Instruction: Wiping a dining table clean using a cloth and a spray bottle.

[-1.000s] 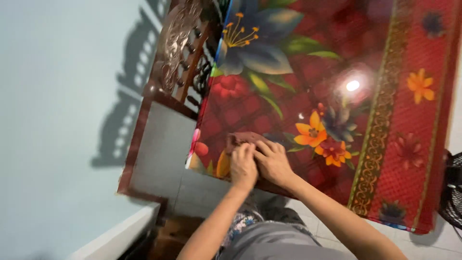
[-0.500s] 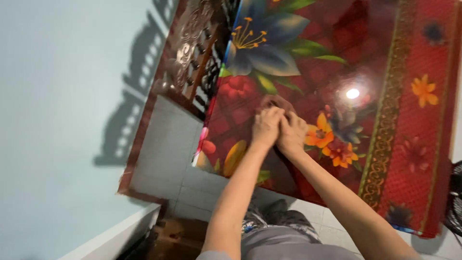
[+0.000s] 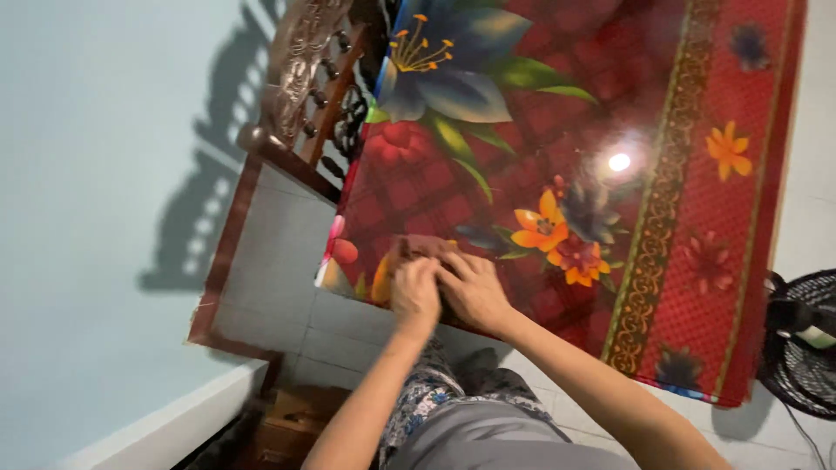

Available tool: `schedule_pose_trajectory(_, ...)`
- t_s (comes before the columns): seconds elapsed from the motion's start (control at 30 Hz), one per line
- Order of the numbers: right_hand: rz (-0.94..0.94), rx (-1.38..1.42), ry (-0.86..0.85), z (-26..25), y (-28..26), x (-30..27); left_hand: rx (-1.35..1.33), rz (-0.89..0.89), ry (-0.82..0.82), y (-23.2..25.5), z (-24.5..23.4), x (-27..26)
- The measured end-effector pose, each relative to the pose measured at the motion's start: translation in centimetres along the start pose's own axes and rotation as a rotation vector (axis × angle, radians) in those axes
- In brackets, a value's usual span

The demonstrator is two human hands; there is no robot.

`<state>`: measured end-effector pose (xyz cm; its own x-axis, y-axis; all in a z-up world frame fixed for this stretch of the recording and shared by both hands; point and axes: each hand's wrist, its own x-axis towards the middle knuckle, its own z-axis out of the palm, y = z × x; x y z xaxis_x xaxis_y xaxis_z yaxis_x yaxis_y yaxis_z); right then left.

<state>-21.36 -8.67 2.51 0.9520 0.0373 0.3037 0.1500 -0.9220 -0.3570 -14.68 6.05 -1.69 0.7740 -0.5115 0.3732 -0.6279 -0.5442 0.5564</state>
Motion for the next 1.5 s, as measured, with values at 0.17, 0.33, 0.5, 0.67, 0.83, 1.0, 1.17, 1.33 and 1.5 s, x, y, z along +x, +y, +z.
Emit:
schedule_pose_trajectory(0.17,0.286,-0.021,0.134,-4.1,5.4,-11.8,-0.279,0.142,-0.253,10.3,7.5,-0.1)
schedule_pose_trajectory(0.33,0.577,-0.290,0.276,-5.5,4.8,-13.2,-0.372,0.379,-0.301,14.2,12.3,1.9)
schedule_pose_trajectory(0.5,0.593,-0.254,0.416,-0.9,5.5,-6.9,-0.377,0.376,-0.281,8.4,9.9,6.8)
schedule_pose_trajectory(0.67,0.372,-0.177,0.320,3.6,0.5,4.4,-0.235,0.173,-0.076,-1.9,0.7,8.4)
schedule_pose_trajectory(0.83,0.204,-0.082,0.186,7.8,-5.3,8.1,-0.094,-0.032,0.034,-7.6,-5.7,4.5)
schedule_pose_trajectory(1.0,-0.011,0.011,0.038,4.7,-4.3,1.7,0.009,-0.092,0.102,-3.0,-5.1,-1.3)
schedule_pose_trajectory(1.17,0.114,0.079,0.125,-3.9,1.0,-8.8,-0.207,0.044,-0.109,7.9,2.7,-2.0)
schedule_pose_trajectory(1.33,0.423,-0.020,0.242,-8.6,4.9,-19.6,-0.477,0.316,-0.347,17.7,11.7,-3.0)
schedule_pose_trajectory(1.5,0.615,-0.280,0.274,-8.5,3.6,-21.8,-0.448,0.508,-0.374,19.7,13.3,-4.0)
